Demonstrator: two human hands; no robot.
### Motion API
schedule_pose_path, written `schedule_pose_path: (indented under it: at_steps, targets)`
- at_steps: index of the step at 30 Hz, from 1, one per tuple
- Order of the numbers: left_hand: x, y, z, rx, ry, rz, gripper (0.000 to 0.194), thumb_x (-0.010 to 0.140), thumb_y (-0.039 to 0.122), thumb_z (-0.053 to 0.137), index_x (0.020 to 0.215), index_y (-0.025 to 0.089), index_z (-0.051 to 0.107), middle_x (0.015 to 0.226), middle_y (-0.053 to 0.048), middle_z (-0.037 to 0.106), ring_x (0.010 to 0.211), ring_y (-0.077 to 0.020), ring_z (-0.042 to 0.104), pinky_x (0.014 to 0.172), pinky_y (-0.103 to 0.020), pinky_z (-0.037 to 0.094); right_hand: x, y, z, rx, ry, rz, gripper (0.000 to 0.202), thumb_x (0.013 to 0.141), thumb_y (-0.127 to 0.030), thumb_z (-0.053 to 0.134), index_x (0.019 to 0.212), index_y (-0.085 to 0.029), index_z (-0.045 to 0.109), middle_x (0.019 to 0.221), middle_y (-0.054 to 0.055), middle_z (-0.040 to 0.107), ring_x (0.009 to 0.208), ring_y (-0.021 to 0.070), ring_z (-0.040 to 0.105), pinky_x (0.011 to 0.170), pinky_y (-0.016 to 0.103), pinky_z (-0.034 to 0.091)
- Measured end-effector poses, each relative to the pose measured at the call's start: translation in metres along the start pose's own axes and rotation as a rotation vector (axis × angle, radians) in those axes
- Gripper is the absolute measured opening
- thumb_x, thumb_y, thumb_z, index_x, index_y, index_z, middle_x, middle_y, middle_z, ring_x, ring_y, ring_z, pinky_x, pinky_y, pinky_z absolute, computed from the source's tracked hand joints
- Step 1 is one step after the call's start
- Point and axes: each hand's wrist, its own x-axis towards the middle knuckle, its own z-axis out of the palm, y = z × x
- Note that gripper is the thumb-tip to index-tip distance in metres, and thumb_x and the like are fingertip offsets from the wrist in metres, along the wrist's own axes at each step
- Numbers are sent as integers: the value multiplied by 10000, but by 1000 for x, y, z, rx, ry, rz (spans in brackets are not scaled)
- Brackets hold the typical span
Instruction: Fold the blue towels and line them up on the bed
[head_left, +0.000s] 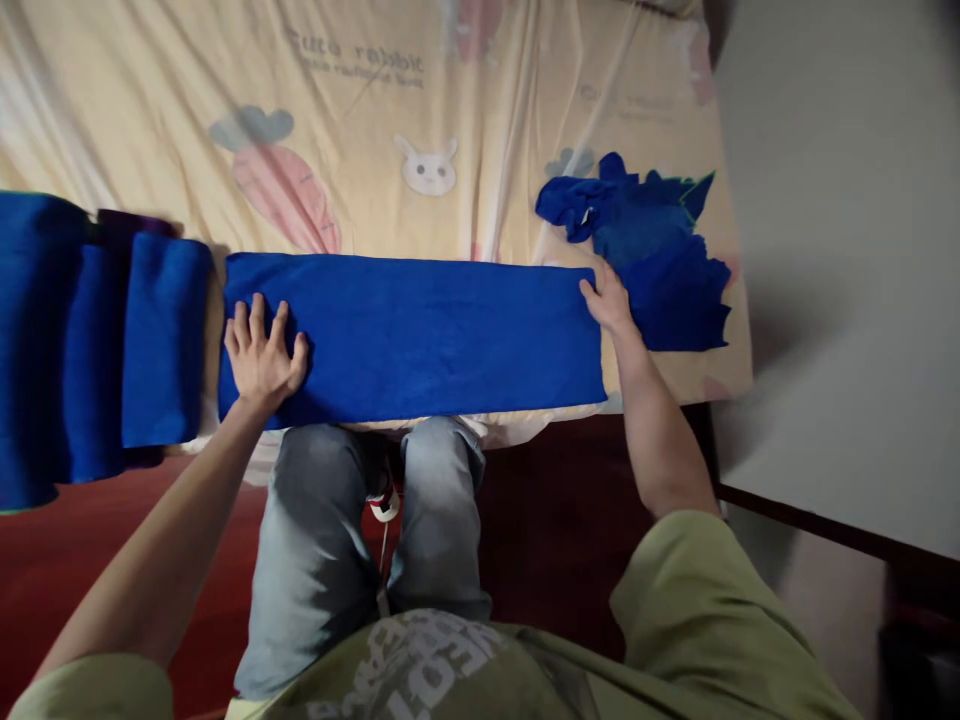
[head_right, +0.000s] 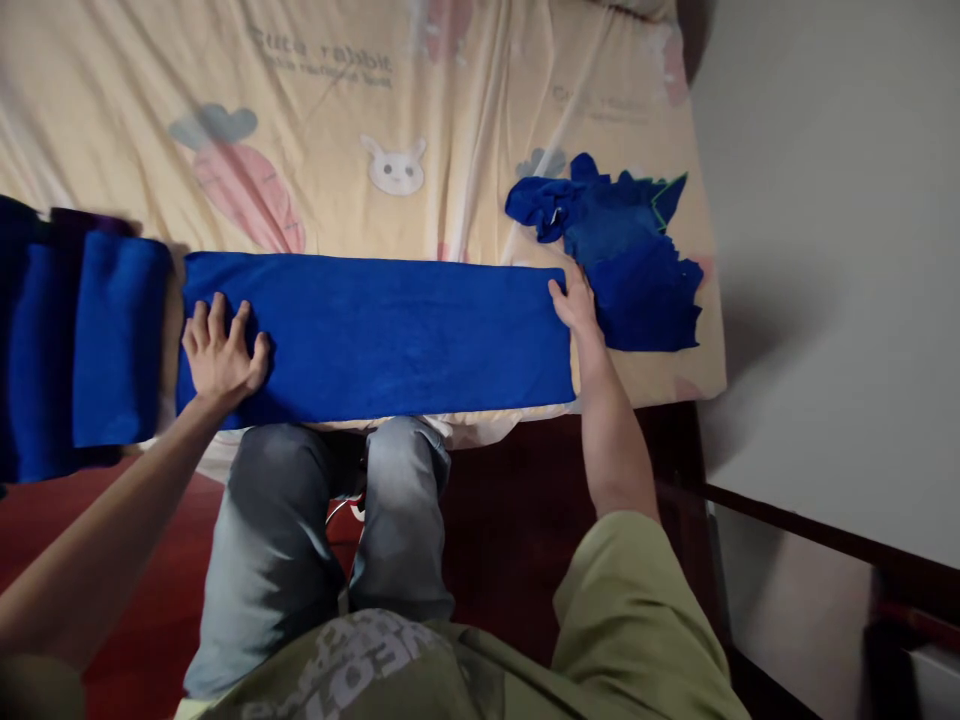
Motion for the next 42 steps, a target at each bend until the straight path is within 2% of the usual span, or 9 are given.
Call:
schedule_pose_path:
  at_steps: [4,9,14,17,21,24,28,38,42]
  targets:
    - [43,-16,-2,-6,-100,94,649,994,413,553,1524,57,438,1699,-164,194,1569,-369,113,1254,-578,102,-34,-29,7,-112,-21,-2,644,1065,-478,343,1607,-132,309,1675,168,298,1575,260,243,1279,523,222]
    - [98,-46,24,-9,-212,75,752,1020,311,568,1580,-40,209,1696,-253,18,1546,-454,-26,1196,-702,1,-49,-35,25,-255,-58,75,623,1098,-433,236,1637,-122,209,1715,171,153,1605,231,117,1286,500,149]
    - [106,-59,39,-18,-159,85,726,1050,328,534,1597,-6,194,1696,-252,-6,1556,-426,-52,1217,-652,-15,-39,-28,30,-428,-96,81,685,1068,-342,-51,1609,27,147,1691,274,-32,1608,223,67,1242,496,181]
    - [104,-49,30,-61,-185,56,749,1036,340,556,1596,-6,198,1696,-256,-8,1561,-402,-63,1225,-641,-41,-33,-35,24,-441,-131,76,655,1076,-320,-21,1613,-9,190,1704,239,-13,1609,243,74,1252,547,160]
    - [73,-27,5,-113,-178,111,750,1028,398,532,1591,4,234,1715,-208,1,1580,-357,-80,1242,-647,-32,-53,-62,10,-330,-100,-8,666,1081,-441,195,1629,-64,195,1707,186,174,1605,299,101,1269,629,121]
    - [17,-19,-10,-91,-181,179,712,1032,466,453,1607,81,285,1729,-140,50,1597,-324,-30,1278,-602,47,-102,-80,9,-251,-71,-120,691,1071,-479,167,1653,-113,100,1727,135,120,1611,278,70,1284,603,127]
    - [-44,-20,-16,-93,-162,100,656,1043,450,385,1614,139,302,1723,-92,145,1599,-293,78,1295,-574,58,-169,-85,19,-223,-126,-105,688,1064,-480,122,1661,-153,25,1735,110,96,1611,262,84,1288,583,151]
    - [-47,-14,-21,-74,-166,16,694,1016,472,366,1604,105,319,1712,-151,164,1598,-301,83,1287,-555,52,-181,-81,22,-169,-139,-49,686,1057,-489,165,1651,-145,136,1727,124,139,1610,232,92,1287,571,132]
    - [-73,-18,-27,-55,-138,-26,696,1017,462,336,1615,107,292,1716,-161,136,1600,-302,57,1283,-557,73,-195,-68,21,-141,-28,140,687,1052,-469,161,1636,-110,193,1712,166,180,1605,227,124,1282,570,128]
